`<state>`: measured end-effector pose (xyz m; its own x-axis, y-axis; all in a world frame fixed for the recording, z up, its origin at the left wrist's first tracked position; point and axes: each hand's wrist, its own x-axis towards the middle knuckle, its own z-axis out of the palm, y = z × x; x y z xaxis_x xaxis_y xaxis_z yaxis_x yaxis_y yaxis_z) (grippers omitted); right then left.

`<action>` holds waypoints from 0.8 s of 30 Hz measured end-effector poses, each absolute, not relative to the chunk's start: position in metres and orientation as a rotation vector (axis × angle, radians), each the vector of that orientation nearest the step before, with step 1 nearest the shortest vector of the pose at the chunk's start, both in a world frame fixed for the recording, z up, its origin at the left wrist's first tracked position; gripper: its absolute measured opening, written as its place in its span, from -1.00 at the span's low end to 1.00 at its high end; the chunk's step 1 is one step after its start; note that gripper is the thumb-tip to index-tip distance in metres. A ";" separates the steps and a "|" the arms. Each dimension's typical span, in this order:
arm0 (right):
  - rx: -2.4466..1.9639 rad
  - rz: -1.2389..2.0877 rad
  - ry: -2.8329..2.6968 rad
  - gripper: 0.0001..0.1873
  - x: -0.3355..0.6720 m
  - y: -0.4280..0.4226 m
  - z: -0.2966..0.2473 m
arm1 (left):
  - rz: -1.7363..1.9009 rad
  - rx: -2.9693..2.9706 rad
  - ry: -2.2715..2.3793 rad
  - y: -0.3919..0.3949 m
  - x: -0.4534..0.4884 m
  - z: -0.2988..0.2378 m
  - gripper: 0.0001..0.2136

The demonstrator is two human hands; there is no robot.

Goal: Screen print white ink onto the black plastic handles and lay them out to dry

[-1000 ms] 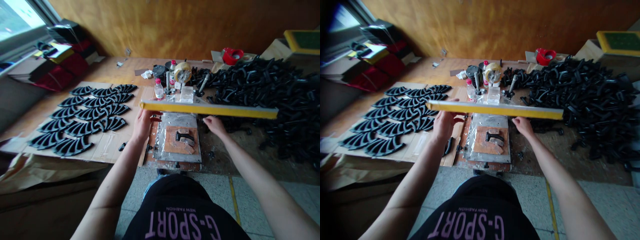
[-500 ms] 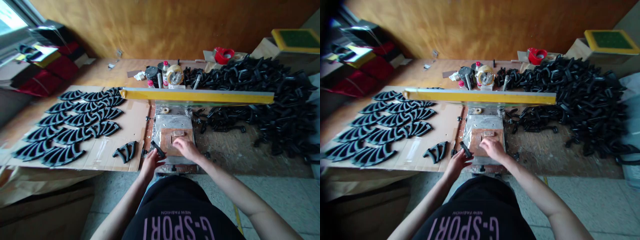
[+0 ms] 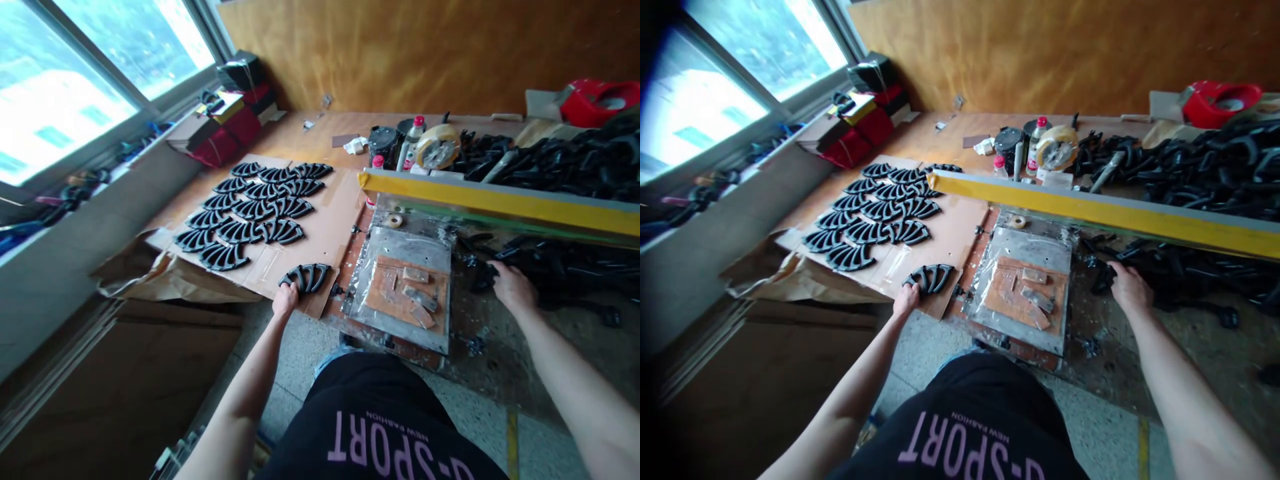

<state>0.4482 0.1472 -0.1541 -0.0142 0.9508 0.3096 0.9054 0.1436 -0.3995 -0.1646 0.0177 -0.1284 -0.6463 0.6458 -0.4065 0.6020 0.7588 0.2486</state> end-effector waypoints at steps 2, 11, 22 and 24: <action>-1.860 -0.033 -1.938 -0.72 0.450 0.147 -0.145 | 0.106 0.952 2.478 0.022 -0.166 -0.122 -0.60; -1.437 0.033 -2.464 -0.55 0.325 0.091 -0.096 | 0.351 1.320 2.235 0.054 -0.128 -0.061 -0.54; -1.489 0.036 -2.614 -0.56 0.247 0.062 -0.075 | 1.337 1.292 1.047 0.126 0.010 0.081 -0.46; -1.522 0.184 -2.478 -0.60 0.258 0.056 -0.070 | 1.326 1.275 1.083 0.106 0.003 0.073 -0.48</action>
<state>0.2580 0.0563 -0.0700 -0.4354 0.8912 0.1271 0.8627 0.4534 -0.2238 0.0031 0.1059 0.0735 0.0129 0.9899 0.1409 -0.0603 -0.1399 0.9883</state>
